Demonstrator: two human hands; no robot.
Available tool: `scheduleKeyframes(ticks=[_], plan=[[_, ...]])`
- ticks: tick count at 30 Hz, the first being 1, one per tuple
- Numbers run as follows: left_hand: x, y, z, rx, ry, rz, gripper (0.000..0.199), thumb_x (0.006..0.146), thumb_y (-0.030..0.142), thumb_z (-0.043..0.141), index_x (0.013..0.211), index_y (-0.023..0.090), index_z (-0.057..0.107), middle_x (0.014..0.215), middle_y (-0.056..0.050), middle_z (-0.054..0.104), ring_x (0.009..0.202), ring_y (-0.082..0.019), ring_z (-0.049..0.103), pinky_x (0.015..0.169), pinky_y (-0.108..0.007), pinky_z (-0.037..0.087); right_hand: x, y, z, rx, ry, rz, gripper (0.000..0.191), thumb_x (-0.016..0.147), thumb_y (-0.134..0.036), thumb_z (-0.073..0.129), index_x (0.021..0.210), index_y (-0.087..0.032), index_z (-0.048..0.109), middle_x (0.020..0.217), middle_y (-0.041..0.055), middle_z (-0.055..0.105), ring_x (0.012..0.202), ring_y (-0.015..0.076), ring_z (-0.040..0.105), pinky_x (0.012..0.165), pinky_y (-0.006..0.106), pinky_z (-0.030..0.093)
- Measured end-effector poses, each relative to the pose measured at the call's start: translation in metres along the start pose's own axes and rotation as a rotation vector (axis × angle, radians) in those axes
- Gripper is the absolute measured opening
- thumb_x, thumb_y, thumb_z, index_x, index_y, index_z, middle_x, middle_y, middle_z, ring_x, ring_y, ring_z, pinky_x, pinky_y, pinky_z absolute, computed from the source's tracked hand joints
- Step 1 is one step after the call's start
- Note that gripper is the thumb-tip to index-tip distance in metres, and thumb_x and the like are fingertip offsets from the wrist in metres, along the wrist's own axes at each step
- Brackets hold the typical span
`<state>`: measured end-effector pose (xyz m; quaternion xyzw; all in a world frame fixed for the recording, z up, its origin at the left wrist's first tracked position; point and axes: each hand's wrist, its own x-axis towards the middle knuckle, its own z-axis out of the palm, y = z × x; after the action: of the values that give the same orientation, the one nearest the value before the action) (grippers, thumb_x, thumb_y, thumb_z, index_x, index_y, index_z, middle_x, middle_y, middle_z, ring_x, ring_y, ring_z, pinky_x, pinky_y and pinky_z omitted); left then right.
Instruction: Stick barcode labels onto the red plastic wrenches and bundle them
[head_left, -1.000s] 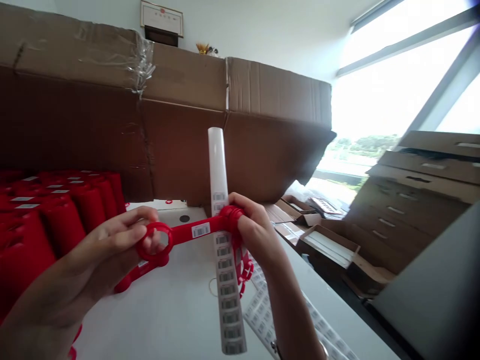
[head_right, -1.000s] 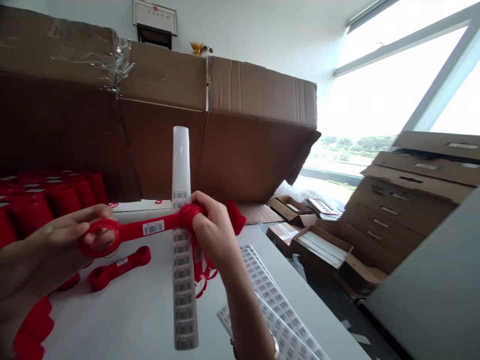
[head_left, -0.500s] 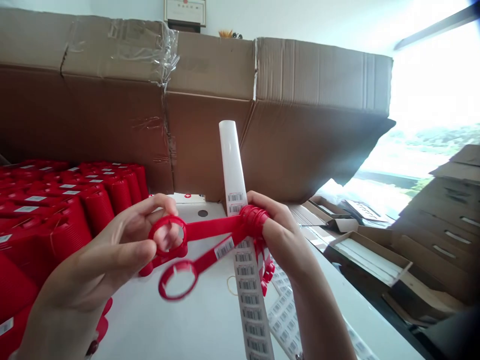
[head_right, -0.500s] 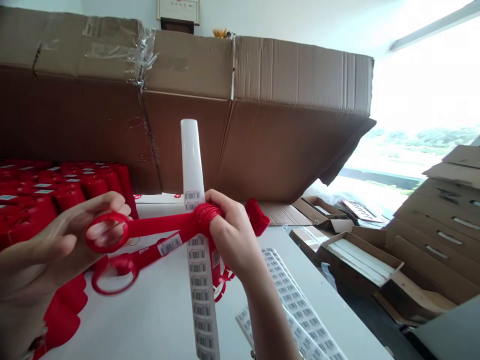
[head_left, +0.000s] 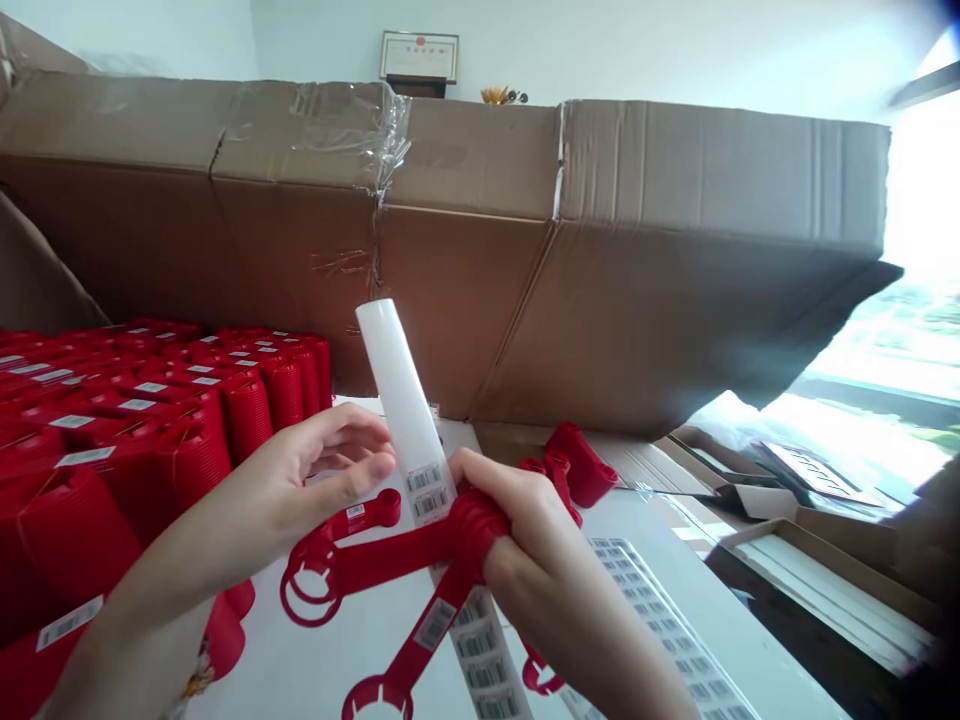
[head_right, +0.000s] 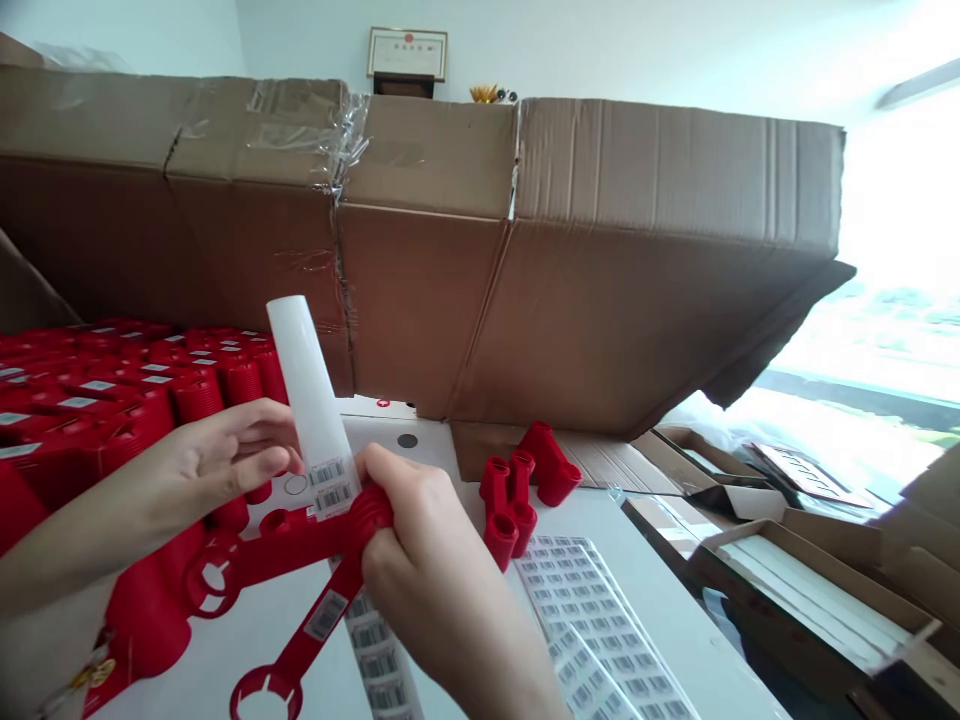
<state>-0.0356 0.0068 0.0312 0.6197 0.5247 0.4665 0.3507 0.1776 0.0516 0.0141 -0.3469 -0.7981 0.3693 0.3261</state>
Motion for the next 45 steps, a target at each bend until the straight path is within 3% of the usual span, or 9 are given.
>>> scheduleKeyframes(ticks=[3, 5, 9, 15, 25, 30, 36, 41, 45], plan=[[0.003, 0.000, 0.007, -0.104, 0.009, 0.022, 0.027, 0.089, 0.044, 0.072, 0.112, 0.030, 0.071, 0.112, -0.002, 0.075, 0.103, -0.023, 0.071, 0.092, -0.032, 0.058, 0.000, 0.000, 0.009, -0.041, -0.017, 0.012, 0.023, 0.077, -0.001, 0.040, 0.073, -0.023, 0.044, 0.065, -0.0047, 0.056, 0.059, 0.0129, 0.046, 0.047, 0.024, 0.034], [0.005, -0.002, 0.011, -0.161, 0.086, 0.030, 0.026, 0.085, 0.043, 0.076, 0.105, 0.027, 0.072, 0.102, -0.002, 0.077, 0.096, -0.024, 0.073, 0.087, -0.032, 0.061, 0.002, 0.000, 0.011, -0.036, -0.024, 0.033, 0.024, 0.075, -0.001, 0.038, 0.073, -0.023, 0.045, 0.064, -0.0043, 0.055, 0.058, 0.0132, 0.046, 0.046, 0.024, 0.033], [0.007, -0.003, 0.015, -0.215, 0.220, 0.016, 0.032, 0.085, 0.053, 0.075, 0.099, 0.025, 0.070, 0.089, -0.001, 0.075, 0.088, -0.023, 0.074, 0.076, -0.030, 0.063, 0.008, -0.001, 0.011, -0.013, -0.047, 0.076, 0.024, 0.073, -0.001, 0.037, 0.072, -0.023, 0.047, 0.064, -0.0033, 0.055, 0.056, 0.0132, 0.047, 0.043, 0.024, 0.030], [0.011, -0.002, 0.025, -0.030, 0.270, -0.026, 0.038, 0.080, 0.044, 0.082, 0.107, 0.026, 0.063, 0.102, 0.000, 0.073, 0.103, -0.022, 0.069, 0.089, -0.034, 0.060, 0.010, 0.000, 0.016, -0.106, 0.078, 0.109, 0.025, 0.070, 0.001, 0.038, 0.069, -0.024, 0.034, 0.055, -0.0056, 0.043, 0.050, 0.0117, 0.032, 0.039, 0.026, 0.020], [0.023, -0.015, 0.030, -0.227, 0.182, 0.040, 0.028, 0.080, 0.034, 0.082, 0.100, 0.025, 0.064, 0.098, 0.000, 0.076, 0.097, -0.019, 0.072, 0.089, -0.031, 0.059, 0.013, 0.001, 0.016, -0.289, 0.085, 0.110, 0.033, 0.066, 0.008, 0.035, 0.073, -0.025, 0.032, 0.058, -0.0048, 0.046, 0.053, 0.0145, 0.039, 0.045, 0.031, 0.017], [0.023, -0.013, 0.039, -0.132, 0.230, 0.033, 0.032, 0.082, 0.041, 0.079, 0.102, 0.025, 0.060, 0.094, 0.001, 0.070, 0.093, -0.018, 0.069, 0.088, -0.032, 0.058, 0.013, 0.002, 0.016, -0.295, 0.127, 0.128, 0.034, 0.066, 0.008, 0.036, 0.072, -0.025, 0.029, 0.057, -0.0048, 0.045, 0.051, 0.0143, 0.037, 0.045, 0.030, 0.017], [0.019, -0.010, 0.045, 0.052, 0.329, 0.023, 0.028, 0.083, 0.047, 0.076, 0.098, 0.026, 0.065, 0.095, 0.000, 0.072, 0.093, -0.022, 0.070, 0.085, -0.035, 0.055, 0.012, 0.000, 0.021, -0.396, 0.174, 0.054, 0.040, 0.062, 0.009, 0.037, 0.075, -0.027, 0.028, 0.055, -0.0065, 0.038, 0.050, 0.0149, 0.034, 0.046, 0.029, 0.019], [0.015, -0.009, 0.050, 0.177, 0.422, 0.027, 0.016, 0.086, 0.043, 0.073, 0.094, 0.029, 0.069, 0.094, 0.001, 0.077, 0.091, -0.023, 0.072, 0.080, -0.034, 0.055, 0.015, -0.001, 0.026, -0.524, 0.176, 0.070, 0.044, 0.061, 0.012, 0.040, 0.075, -0.028, 0.025, 0.056, -0.0069, 0.038, 0.049, 0.0142, 0.031, 0.045, 0.028, 0.021], [0.014, -0.009, 0.054, 0.290, 0.429, 0.044, 0.010, 0.089, 0.038, 0.070, 0.094, 0.029, 0.070, 0.091, 0.003, 0.078, 0.086, -0.021, 0.073, 0.077, -0.034, 0.054, 0.019, 0.000, 0.031, -0.579, 0.179, 0.083, 0.045, 0.063, 0.011, 0.042, 0.076, -0.027, 0.024, 0.054, -0.0079, 0.035, 0.045, 0.0133, 0.025, 0.044, 0.029, 0.018]])
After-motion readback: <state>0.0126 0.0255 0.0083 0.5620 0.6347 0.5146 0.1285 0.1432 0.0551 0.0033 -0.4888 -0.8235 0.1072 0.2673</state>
